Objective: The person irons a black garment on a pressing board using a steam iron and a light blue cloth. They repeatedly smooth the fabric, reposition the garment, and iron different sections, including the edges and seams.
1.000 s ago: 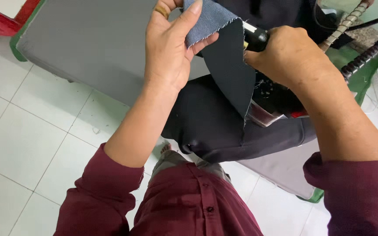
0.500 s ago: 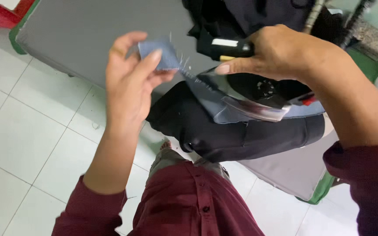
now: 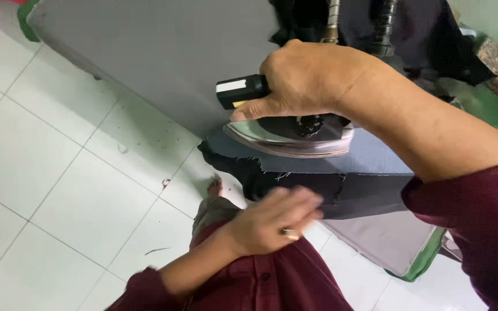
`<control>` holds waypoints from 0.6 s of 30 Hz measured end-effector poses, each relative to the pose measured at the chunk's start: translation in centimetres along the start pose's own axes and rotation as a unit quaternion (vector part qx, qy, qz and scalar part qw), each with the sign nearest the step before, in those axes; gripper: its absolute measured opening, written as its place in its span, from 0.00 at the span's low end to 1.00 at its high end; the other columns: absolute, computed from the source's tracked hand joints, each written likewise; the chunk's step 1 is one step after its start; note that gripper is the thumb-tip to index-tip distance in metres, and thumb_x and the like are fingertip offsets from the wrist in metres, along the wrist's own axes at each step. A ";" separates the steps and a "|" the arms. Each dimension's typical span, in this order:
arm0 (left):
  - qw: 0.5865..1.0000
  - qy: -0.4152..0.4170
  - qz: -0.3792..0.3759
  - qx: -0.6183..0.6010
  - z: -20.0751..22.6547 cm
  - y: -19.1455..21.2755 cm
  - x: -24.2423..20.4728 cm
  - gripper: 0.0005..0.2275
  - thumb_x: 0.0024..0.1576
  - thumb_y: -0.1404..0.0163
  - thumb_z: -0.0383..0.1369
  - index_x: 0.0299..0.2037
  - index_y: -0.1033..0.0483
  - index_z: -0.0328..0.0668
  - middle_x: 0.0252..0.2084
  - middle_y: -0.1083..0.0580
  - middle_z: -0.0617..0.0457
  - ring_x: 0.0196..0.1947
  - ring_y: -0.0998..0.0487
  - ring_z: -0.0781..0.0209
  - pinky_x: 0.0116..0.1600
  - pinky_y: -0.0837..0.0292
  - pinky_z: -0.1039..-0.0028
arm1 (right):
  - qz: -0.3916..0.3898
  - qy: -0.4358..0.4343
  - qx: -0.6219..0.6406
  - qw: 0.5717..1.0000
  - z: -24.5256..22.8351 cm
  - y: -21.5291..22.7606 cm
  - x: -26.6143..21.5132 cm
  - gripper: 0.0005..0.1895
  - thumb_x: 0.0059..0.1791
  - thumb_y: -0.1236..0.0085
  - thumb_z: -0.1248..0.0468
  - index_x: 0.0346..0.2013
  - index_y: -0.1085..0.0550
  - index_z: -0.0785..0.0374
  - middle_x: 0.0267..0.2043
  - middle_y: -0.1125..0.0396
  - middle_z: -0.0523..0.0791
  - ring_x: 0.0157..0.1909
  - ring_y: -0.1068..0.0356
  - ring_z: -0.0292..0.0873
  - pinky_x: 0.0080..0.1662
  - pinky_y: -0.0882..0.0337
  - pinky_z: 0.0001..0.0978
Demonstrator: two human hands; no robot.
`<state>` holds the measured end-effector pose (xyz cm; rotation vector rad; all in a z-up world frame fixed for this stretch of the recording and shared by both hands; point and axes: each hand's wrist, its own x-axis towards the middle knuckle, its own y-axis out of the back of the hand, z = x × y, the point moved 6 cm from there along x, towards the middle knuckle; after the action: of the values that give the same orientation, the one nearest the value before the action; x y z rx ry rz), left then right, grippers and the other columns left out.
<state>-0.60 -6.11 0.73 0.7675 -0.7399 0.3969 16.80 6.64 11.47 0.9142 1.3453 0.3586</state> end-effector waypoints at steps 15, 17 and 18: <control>0.846 -0.106 -0.180 0.491 -2.8 -9.5 -3.2 0.28 0.71 0.68 0.38 0.82 0.60 0.59 0.83 0.58 0.59 0.82 0.59 0.63 0.79 0.73 0.48 | 0.056 0.033 -0.034 0.997 -4.5 1.1 3.5 0.22 0.42 0.41 0.48 0.42 0.21 0.60 0.43 0.27 0.52 0.39 0.25 0.61 0.35 0.26 0.55; 0.844 -0.106 -0.169 0.498 -3.1 -10.4 -3.8 0.26 0.73 0.71 0.40 0.82 0.60 0.62 0.82 0.58 0.60 0.81 0.59 0.64 0.78 0.73 0.49 | 0.039 0.034 -0.036 0.998 -5.1 1.0 3.6 0.20 0.42 0.41 0.49 0.39 0.21 0.60 0.37 0.27 0.49 0.36 0.26 0.58 0.33 0.28 0.52; 0.841 -0.108 -0.156 0.506 -3.4 -10.7 -4.1 0.24 0.76 0.74 0.43 0.82 0.59 0.64 0.82 0.58 0.60 0.81 0.58 0.65 0.78 0.73 0.49 | 0.024 0.034 -0.039 0.998 -5.3 1.1 3.6 0.17 0.42 0.41 0.51 0.35 0.22 0.61 0.31 0.27 0.47 0.33 0.27 0.54 0.30 0.29 0.48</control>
<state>4.25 -10.98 -9.01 1.9380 -0.5615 0.3958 12.95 11.73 10.04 0.8772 1.3626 0.4799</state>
